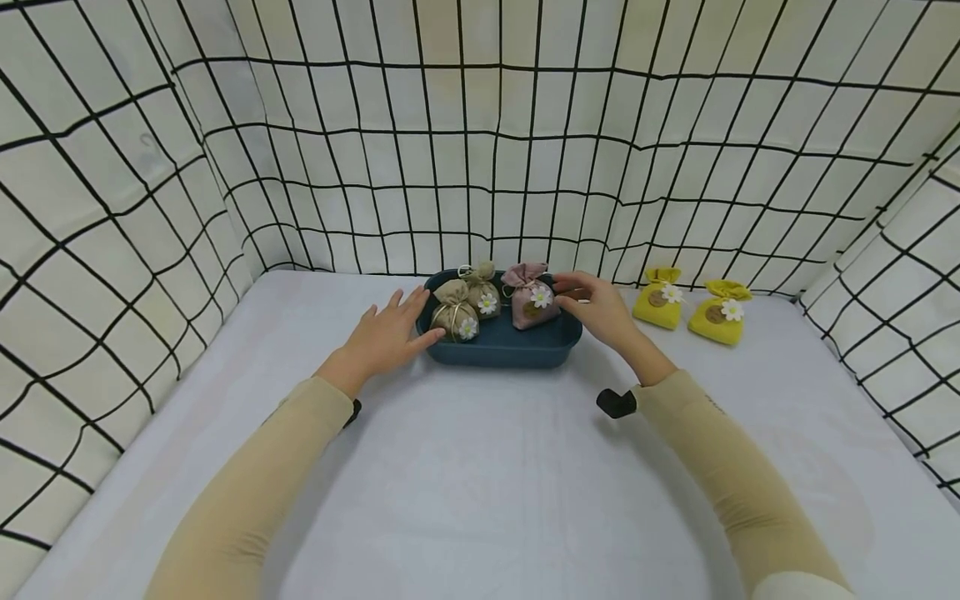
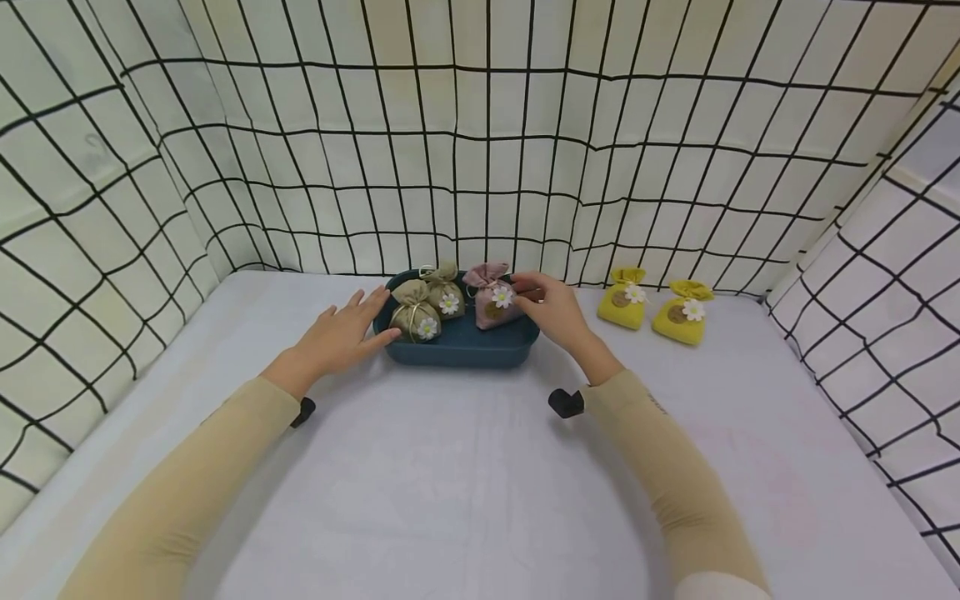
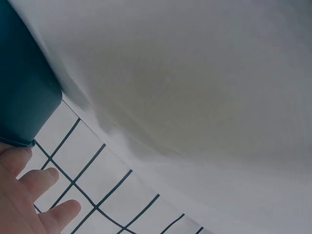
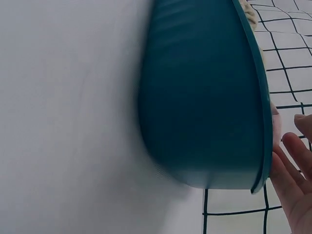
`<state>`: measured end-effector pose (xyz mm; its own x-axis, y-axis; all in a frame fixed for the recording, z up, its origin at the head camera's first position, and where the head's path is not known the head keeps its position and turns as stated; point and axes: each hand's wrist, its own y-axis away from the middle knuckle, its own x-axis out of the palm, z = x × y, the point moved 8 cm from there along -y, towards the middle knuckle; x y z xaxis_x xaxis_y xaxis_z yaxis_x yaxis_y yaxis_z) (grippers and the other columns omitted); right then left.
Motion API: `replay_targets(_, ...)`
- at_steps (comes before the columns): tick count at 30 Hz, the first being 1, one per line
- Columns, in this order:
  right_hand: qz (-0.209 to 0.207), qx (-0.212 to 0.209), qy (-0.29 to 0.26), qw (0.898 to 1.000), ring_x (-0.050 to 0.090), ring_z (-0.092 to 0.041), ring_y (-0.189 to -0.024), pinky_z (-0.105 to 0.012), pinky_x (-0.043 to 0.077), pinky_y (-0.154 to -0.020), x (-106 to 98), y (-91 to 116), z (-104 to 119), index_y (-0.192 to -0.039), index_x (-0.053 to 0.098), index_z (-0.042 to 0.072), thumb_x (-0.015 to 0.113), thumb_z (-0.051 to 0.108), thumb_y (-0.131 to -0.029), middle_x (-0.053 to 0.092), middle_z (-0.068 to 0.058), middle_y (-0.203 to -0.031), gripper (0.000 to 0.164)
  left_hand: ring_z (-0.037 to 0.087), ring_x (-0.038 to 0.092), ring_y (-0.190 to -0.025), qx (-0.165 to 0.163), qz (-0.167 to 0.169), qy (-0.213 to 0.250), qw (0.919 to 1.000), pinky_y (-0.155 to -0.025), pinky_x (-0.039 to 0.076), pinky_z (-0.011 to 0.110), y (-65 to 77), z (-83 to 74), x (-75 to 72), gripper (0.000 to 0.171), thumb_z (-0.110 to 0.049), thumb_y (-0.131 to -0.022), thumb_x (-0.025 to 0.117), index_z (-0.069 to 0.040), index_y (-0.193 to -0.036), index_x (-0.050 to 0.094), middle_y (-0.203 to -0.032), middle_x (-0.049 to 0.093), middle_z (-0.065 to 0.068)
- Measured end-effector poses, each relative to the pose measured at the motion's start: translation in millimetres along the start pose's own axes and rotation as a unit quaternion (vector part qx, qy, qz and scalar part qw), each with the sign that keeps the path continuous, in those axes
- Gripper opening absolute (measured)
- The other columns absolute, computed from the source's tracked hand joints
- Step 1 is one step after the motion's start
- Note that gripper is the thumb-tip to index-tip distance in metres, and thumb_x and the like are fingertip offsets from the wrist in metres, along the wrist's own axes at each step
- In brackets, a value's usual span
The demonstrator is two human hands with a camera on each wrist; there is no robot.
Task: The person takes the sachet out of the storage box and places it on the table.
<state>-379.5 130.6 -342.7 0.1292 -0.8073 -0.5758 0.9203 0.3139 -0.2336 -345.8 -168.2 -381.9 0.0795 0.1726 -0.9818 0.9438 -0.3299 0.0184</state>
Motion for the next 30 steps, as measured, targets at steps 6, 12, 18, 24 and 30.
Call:
replay_targets(6, -0.012, 0.01, 0.003, 1.0, 0.064, -0.036, -0.116, -0.05, 0.054, -0.095, 6.5, -8.5, -2.2, -0.141, 0.059, 0.0, 0.066, 0.008, -0.101, 0.066, -0.02, -0.129, 0.041, 0.044, 0.012, -0.153, -0.001, -0.001, -0.001, 1.0, -0.116, 0.015, 0.071, -0.3, 1.0, -2.0, 0.087, -0.062, -0.105, 0.042, -0.006, -0.165, 0.013, -0.171, 0.011, 0.014)
replay_targets(12, -0.008, 0.038, 0.004, 0.999, 0.062, -0.036, -0.123, -0.048, 0.053, -0.099, 14.7, -14.8, -8.0, -0.147, 0.053, 0.001, 0.064, 0.007, -0.102, 0.063, -0.021, -0.134, 0.047, 0.044, 0.012, -0.154, -0.002, 0.003, 0.007, 1.0, -0.115, 0.015, 0.072, -0.3, 1.0, -0.8, 0.088, -0.063, -0.105, 0.041, -0.007, -0.166, 0.013, -0.171, 0.011, 0.013)
replay_targets(18, 0.008, 0.066, 0.03, 0.997, 0.057, -0.036, -0.13, -0.048, 0.05, -0.103, 21.8, -19.9, -5.6, -0.156, 0.044, 0.005, 0.065, 0.009, -0.102, 0.056, -0.021, -0.144, 0.058, 0.043, 0.011, -0.154, -0.005, 0.005, 0.009, 0.9999, -0.115, 0.015, 0.072, -0.6, 1.7, 0.1, 0.089, -0.065, -0.104, 0.041, -0.007, -0.166, 0.013, -0.171, 0.011, 0.013)
replay_targets(24, 0.03, 0.098, 0.065, 0.993, 0.053, -0.037, -0.134, -0.049, 0.046, -0.107, 28.6, -25.5, -0.2, -0.159, 0.035, 0.004, 0.064, 0.012, -0.101, 0.049, -0.023, -0.151, 0.065, 0.043, 0.011, -0.154, -0.006, 0.005, 0.009, 0.9999, -0.115, 0.015, 0.072, 1.0, 1.0, -1.2, 0.088, -0.063, -0.104, 0.042, -0.007, -0.166, 0.013, -0.171, 0.011, 0.012)
replay_targets(30, 0.05, 0.113, 0.071, 0.99, 0.04, -0.04, -0.143, -0.051, 0.036, -0.115, 35.7, -30.3, 0.9, -0.16, 0.022, -0.004, 0.062, 0.011, -0.101, 0.039, -0.029, -0.155, 0.073, 0.042, 0.011, -0.154, -0.005, 0.006, 0.01, 0.9999, -0.115, 0.015, 0.072, 1.2, -0.6, -2.1, 0.087, -0.062, -0.105, 0.042, -0.007, -0.166, 0.014, -0.171, 0.011, 0.012)
